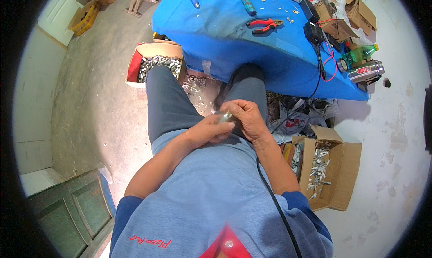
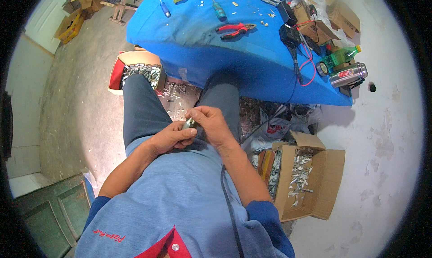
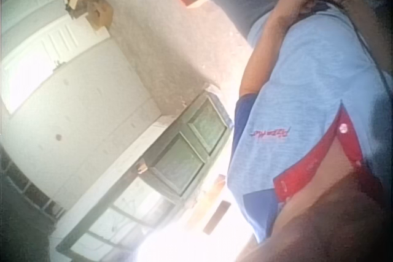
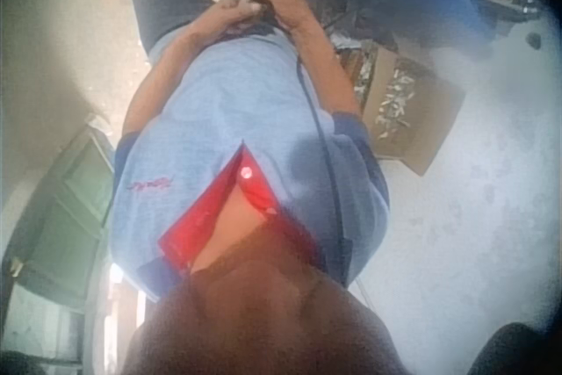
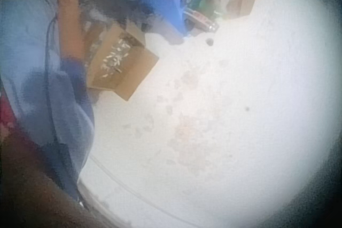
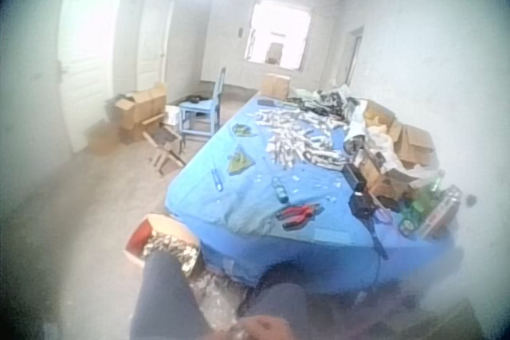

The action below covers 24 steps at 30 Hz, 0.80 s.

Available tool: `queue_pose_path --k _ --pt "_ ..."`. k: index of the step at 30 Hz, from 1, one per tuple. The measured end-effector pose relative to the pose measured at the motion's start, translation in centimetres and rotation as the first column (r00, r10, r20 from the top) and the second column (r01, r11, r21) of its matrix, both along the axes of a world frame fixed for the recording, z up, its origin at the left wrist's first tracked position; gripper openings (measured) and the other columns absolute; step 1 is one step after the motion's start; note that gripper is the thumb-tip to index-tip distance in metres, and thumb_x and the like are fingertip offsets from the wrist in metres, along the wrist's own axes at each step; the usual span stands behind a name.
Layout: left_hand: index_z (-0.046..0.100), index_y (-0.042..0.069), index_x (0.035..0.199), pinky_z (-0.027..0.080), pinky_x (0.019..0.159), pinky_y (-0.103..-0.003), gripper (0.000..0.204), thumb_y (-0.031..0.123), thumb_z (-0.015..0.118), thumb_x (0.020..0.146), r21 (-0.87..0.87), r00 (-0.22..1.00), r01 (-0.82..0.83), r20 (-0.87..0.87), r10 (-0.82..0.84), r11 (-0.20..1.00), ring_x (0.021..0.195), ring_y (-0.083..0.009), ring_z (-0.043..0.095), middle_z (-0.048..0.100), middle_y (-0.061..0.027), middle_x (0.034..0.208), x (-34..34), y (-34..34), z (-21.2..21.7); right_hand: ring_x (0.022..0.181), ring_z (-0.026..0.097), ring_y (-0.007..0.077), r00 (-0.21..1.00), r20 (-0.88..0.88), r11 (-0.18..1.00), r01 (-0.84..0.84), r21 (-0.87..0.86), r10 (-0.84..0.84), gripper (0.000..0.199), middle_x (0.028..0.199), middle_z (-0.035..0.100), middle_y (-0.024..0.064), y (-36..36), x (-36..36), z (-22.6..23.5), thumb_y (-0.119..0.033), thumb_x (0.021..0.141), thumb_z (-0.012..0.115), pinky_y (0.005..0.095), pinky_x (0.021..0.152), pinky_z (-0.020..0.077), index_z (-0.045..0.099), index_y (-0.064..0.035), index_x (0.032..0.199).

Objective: The person uses a screwdriver and pliers to assemble and adjust a small metal fixture while sitting at a workshop table.

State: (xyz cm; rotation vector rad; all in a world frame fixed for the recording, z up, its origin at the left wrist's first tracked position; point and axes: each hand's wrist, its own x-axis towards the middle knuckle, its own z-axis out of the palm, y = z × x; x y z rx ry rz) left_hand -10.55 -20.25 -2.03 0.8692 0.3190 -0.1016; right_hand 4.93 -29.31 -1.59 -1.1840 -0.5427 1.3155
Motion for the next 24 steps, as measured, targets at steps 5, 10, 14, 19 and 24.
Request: queue_pose_path --k 5,10,14,19,24 --pt "0.053 0.007 0.088 0.027 0.046 -0.019 0.027 0.032 0.062 0.094 0.141 0.997 -0.071 -0.026 0.076 0.987 0.054 -0.0020 0.036 0.043 0.0066 0.067 0.0 -0.6 0.3 0.083 0.060 0.0102 0.999 0.048 0.998 0.014 0.065 -0.018 0.022 0.089 0.068 0.0037 -0.3 -0.1 0.1 -0.019 0.091 0.066 0.0239 0.075 0.0476 0.069 0.0011 0.097" --pt "0.059 0.002 0.092 0.032 0.050 -0.021 0.027 0.029 0.063 0.093 0.431 0.983 -0.120 -0.074 0.168 0.894 0.060 -0.0023 0.040 0.049 0.0054 0.070 0.3 -0.5 0.9 0.075 0.059 0.0080 0.928 0.367 0.998 0.051 0.036 -0.061 0.020 0.082 0.066 0.0012 -0.3 -0.1 0.8 -0.020 0.090 0.068 0.0225 0.069 0.0480 0.069 0.0002 0.093" --pt "0.063 0.000 0.091 0.038 0.057 -0.023 0.029 0.029 0.064 0.092 0.568 0.977 -0.147 -0.046 0.210 0.810 0.066 -0.0044 0.043 0.052 0.0041 0.072 0.5 -0.7 -0.4 0.073 0.057 0.0074 0.836 0.539 0.994 0.095 0.051 -0.108 0.019 0.080 0.064 0.0008 -0.5 -0.7 1.0 -0.020 0.091 0.066 0.0219 0.068 0.0467 0.068 -0.0011 0.090" --pt "0.063 -0.002 0.093 0.040 0.059 -0.025 0.031 0.029 0.064 0.092 0.614 0.974 -0.154 -0.039 0.224 0.774 0.069 -0.0057 0.045 0.053 0.0031 0.074 0.7 -0.9 -0.7 0.072 0.056 0.0071 0.930 0.329 0.986 0.155 0.054 -0.164 0.019 0.081 0.063 0.0012 -0.7 -0.5 -0.5 -0.021 0.094 0.063 0.0214 0.066 0.0460 0.065 -0.0019 0.090" --pt "0.064 -0.002 0.095 0.040 0.060 -0.025 0.031 0.029 0.063 0.092 0.600 0.976 -0.115 -0.081 0.203 0.792 0.069 -0.0054 0.045 0.053 0.0033 0.074 0.7 -1.0 -0.4 0.071 0.056 0.0068 0.987 0.093 0.991 0.131 0.003 -0.131 0.018 0.083 0.063 0.0014 -0.7 -0.4 -0.3 -0.020 0.094 0.062 0.0215 0.065 0.0460 0.064 -0.0025 0.090"
